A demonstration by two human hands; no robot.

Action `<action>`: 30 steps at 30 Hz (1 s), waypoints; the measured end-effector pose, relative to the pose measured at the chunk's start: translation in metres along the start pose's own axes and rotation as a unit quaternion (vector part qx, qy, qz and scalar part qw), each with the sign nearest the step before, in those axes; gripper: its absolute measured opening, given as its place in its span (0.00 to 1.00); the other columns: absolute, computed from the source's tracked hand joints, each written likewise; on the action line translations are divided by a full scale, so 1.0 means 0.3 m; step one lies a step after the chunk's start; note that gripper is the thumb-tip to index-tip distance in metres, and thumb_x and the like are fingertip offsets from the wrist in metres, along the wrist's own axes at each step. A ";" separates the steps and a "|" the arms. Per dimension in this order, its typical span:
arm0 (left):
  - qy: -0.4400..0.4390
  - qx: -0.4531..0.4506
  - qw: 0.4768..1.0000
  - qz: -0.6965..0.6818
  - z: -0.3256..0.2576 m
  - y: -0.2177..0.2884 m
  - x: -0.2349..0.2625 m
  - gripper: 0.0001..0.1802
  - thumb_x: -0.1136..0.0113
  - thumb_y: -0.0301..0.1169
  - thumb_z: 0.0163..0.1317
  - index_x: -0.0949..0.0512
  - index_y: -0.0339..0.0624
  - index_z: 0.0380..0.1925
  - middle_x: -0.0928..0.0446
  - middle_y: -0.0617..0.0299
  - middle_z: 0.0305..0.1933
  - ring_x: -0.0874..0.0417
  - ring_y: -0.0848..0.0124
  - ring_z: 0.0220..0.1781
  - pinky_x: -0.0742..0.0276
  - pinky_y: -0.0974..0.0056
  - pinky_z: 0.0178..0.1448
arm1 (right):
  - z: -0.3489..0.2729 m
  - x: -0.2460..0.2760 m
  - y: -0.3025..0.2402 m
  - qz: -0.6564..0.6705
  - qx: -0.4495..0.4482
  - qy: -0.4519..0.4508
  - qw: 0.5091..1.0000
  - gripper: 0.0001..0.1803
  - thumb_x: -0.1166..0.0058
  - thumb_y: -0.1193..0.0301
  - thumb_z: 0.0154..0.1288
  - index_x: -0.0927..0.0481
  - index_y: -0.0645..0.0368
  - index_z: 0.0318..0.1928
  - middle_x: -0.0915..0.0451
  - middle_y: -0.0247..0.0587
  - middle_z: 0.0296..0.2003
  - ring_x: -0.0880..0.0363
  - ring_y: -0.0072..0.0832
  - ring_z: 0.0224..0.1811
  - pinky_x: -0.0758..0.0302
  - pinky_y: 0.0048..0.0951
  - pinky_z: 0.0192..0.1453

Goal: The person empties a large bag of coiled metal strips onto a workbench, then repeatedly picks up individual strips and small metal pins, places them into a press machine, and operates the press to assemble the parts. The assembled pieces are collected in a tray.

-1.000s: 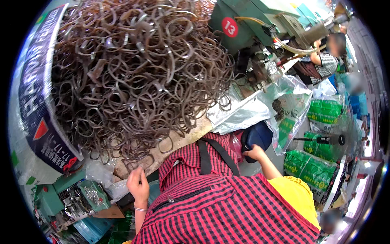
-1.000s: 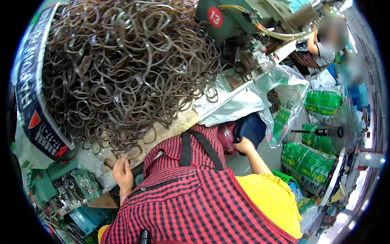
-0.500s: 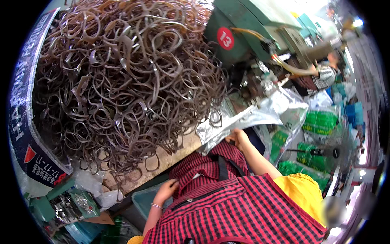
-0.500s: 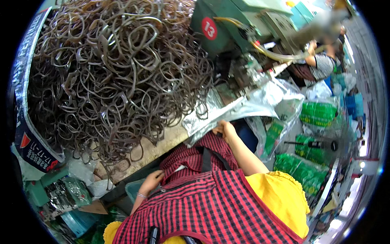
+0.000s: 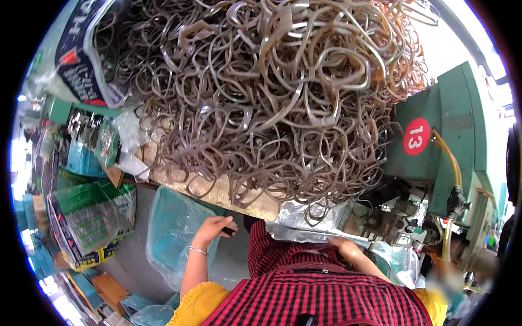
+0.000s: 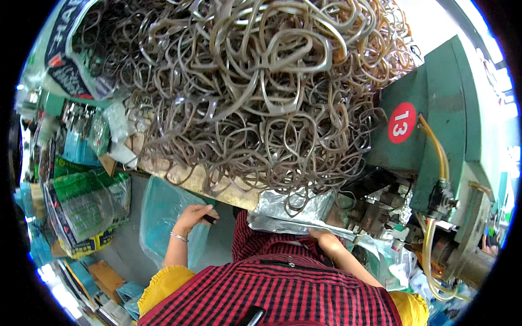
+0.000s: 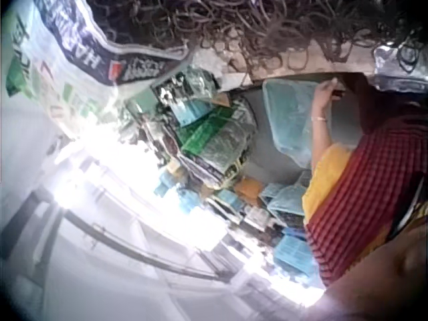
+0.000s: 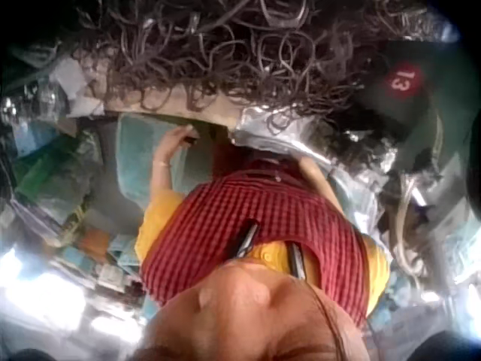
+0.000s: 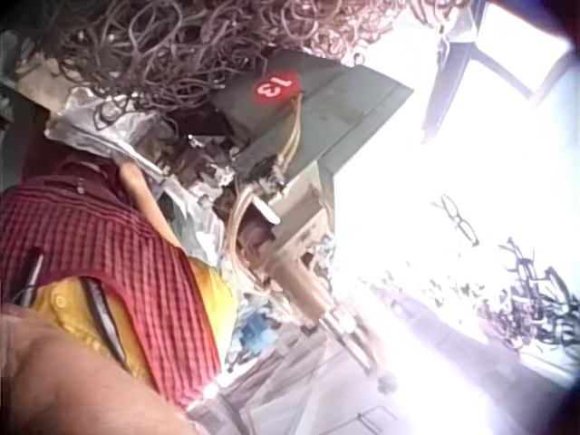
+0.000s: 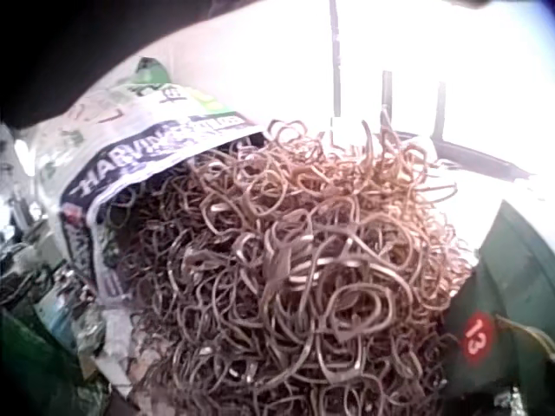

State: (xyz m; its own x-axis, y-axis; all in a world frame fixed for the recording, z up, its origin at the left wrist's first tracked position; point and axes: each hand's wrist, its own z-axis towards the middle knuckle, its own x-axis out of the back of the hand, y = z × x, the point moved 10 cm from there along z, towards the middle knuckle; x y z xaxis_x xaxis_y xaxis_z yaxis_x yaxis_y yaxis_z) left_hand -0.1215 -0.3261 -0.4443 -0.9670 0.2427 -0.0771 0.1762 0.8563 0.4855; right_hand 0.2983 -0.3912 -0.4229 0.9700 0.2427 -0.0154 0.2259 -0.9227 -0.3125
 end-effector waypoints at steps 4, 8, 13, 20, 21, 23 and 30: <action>-0.056 -0.018 0.998 0.013 0.128 -0.154 -0.186 0.24 0.42 0.45 0.71 0.18 0.33 0.49 0.14 0.57 0.46 0.13 0.68 0.43 0.16 0.64 0.44 | 0.040 -0.045 0.001 0.241 0.064 -0.144 0.958 0.26 0.59 0.60 0.79 0.27 0.77 0.56 0.17 0.60 0.48 0.18 0.38 0.50 0.26 0.34 0.59; -0.152 -0.080 0.981 0.093 0.309 -0.249 -0.392 0.20 0.41 0.36 0.69 0.20 0.30 0.53 0.17 0.57 0.51 0.18 0.67 0.51 0.17 0.62 0.51 | 0.038 -0.037 0.026 0.094 0.175 -0.151 0.968 0.27 0.57 0.58 0.79 0.16 0.74 0.45 0.14 0.51 0.47 0.19 0.33 0.51 0.30 0.32 0.63; 0.072 -0.113 0.926 0.352 0.351 -0.400 -0.271 0.13 0.43 0.29 0.59 0.16 0.30 0.38 0.14 0.51 0.34 0.16 0.64 0.34 0.22 0.57 0.39 | -0.077 -0.182 0.322 0.036 0.127 -0.320 0.938 0.25 0.58 0.59 0.80 0.23 0.69 0.60 0.22 0.47 0.60 0.25 0.32 0.62 0.35 0.30 0.71; 0.322 -0.266 0.897 -0.144 0.021 -0.215 -0.068 0.12 0.43 0.33 0.69 0.19 0.34 0.43 0.16 0.54 0.36 0.16 0.66 0.29 0.19 0.66 0.34 | -0.452 0.118 0.251 -0.087 0.455 -0.316 0.828 0.20 0.52 0.66 0.78 0.25 0.60 0.65 0.22 0.42 0.61 0.27 0.31 0.65 0.34 0.32 0.71; 0.329 -0.265 0.892 -0.161 0.019 -0.229 -0.081 0.14 0.44 0.35 0.70 0.19 0.34 0.44 0.16 0.54 0.38 0.15 0.66 0.33 0.19 0.65 0.36 | -0.492 0.175 0.234 -0.098 0.485 -0.257 0.830 0.19 0.50 0.68 0.76 0.23 0.60 0.63 0.21 0.42 0.60 0.26 0.31 0.64 0.33 0.33 0.70; 0.345 -0.262 0.880 -0.197 0.052 -0.267 -0.073 0.17 0.46 0.39 0.73 0.19 0.35 0.45 0.15 0.53 0.42 0.15 0.66 0.40 0.20 0.63 0.41 | -0.534 0.237 0.231 -0.129 0.530 -0.181 0.818 0.19 0.46 0.69 0.72 0.22 0.61 0.61 0.19 0.44 0.57 0.23 0.33 0.61 0.30 0.34 0.66; 0.588 -0.529 0.581 -0.192 -0.282 0.063 0.048 0.31 0.52 0.49 0.76 0.30 0.32 0.65 0.27 0.48 0.67 0.26 0.57 0.67 0.29 0.60 0.67 | -0.699 0.008 -0.147 -0.346 0.749 0.203 0.527 0.26 0.38 0.63 0.60 0.24 0.56 0.58 0.24 0.47 0.57 0.29 0.43 0.65 0.27 0.46 0.58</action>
State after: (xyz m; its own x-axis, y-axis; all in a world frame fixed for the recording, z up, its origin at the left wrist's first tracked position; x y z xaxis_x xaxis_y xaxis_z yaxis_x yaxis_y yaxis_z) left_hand -0.1477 -0.3449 -0.3625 -0.4638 -0.8859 -0.0108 0.2967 -0.1668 0.9403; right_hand 0.3094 -0.4129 -0.2100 0.7102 0.0006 0.7040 0.5084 0.6913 -0.5134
